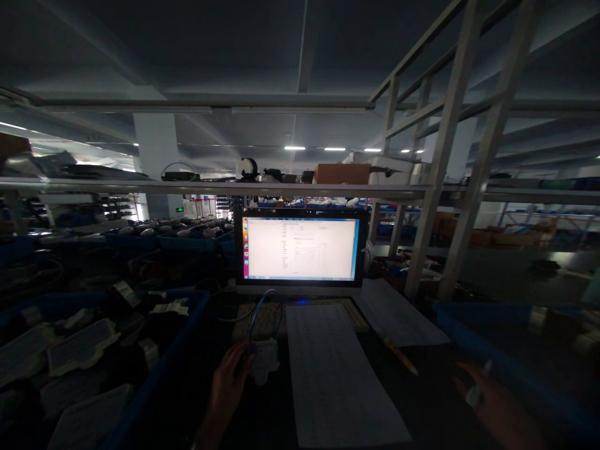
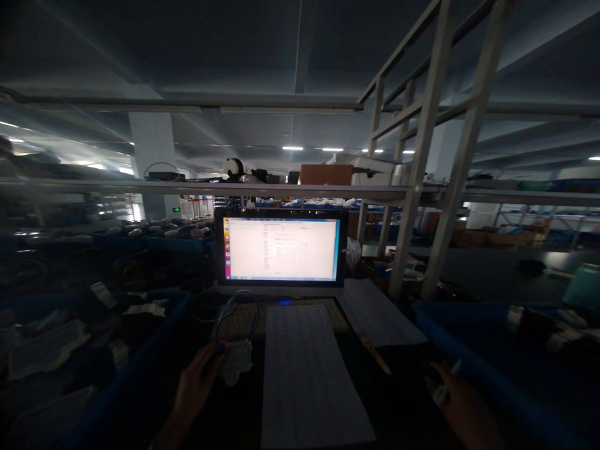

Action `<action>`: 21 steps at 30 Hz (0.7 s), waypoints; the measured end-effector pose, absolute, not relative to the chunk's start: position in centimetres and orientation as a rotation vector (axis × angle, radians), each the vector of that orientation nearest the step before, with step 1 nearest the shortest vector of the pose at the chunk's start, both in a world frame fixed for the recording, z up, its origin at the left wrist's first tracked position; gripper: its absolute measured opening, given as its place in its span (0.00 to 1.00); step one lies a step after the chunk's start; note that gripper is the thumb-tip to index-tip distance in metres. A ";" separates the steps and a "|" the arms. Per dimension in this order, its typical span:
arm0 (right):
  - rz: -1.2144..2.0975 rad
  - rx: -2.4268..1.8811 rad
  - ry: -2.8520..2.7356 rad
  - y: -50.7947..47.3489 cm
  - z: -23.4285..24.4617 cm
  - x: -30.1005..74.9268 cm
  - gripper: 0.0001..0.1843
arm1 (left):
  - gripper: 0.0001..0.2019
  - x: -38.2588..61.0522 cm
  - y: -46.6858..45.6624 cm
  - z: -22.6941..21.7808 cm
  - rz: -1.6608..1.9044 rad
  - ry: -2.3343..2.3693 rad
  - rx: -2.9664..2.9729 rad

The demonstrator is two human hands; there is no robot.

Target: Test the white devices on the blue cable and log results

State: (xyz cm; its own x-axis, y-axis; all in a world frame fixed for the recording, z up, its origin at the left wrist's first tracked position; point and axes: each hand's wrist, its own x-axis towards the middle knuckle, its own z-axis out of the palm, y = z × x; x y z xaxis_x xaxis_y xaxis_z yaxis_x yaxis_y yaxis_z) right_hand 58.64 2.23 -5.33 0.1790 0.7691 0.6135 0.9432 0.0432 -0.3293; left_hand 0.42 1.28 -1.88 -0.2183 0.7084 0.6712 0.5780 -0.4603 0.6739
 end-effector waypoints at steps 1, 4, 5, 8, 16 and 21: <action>-0.313 -1.766 -1.627 2.3 -5.4 58.7 0.24 | 0.21 0.4 1.3 -1.9 1.771 1.568 1.888; -0.316 -1.783 -1.636 2.3 -5.5 58.9 0.26 | 0.21 0.5 1.2 -1.8 1.767 1.560 1.887; -0.321 -1.780 -1.643 2.3 -5.5 58.9 0.26 | 0.21 0.5 1.2 -1.8 1.771 1.554 1.888; -0.341 -1.758 -1.651 2.3 -5.7 58.9 0.26 | 0.21 0.6 1.1 -1.7 1.783 1.538 1.895; -0.332 -1.766 -1.646 2.3 -5.3 58.8 0.25 | 0.22 0.4 1.3 -2.1 1.791 1.549 1.908; -0.351 -1.710 -1.646 2.0 -4.9 58.4 0.22 | 0.23 0.4 1.4 -2.2 1.782 1.557 1.897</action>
State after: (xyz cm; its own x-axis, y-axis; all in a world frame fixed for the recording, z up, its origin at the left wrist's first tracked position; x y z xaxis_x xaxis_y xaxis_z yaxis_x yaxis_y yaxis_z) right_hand 58.41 2.05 -4.89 0.1451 0.7507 0.6445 0.9482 0.0805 -0.3073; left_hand 0.44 1.39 -2.15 -0.2142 0.7038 0.6773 0.5767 -0.4685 0.6693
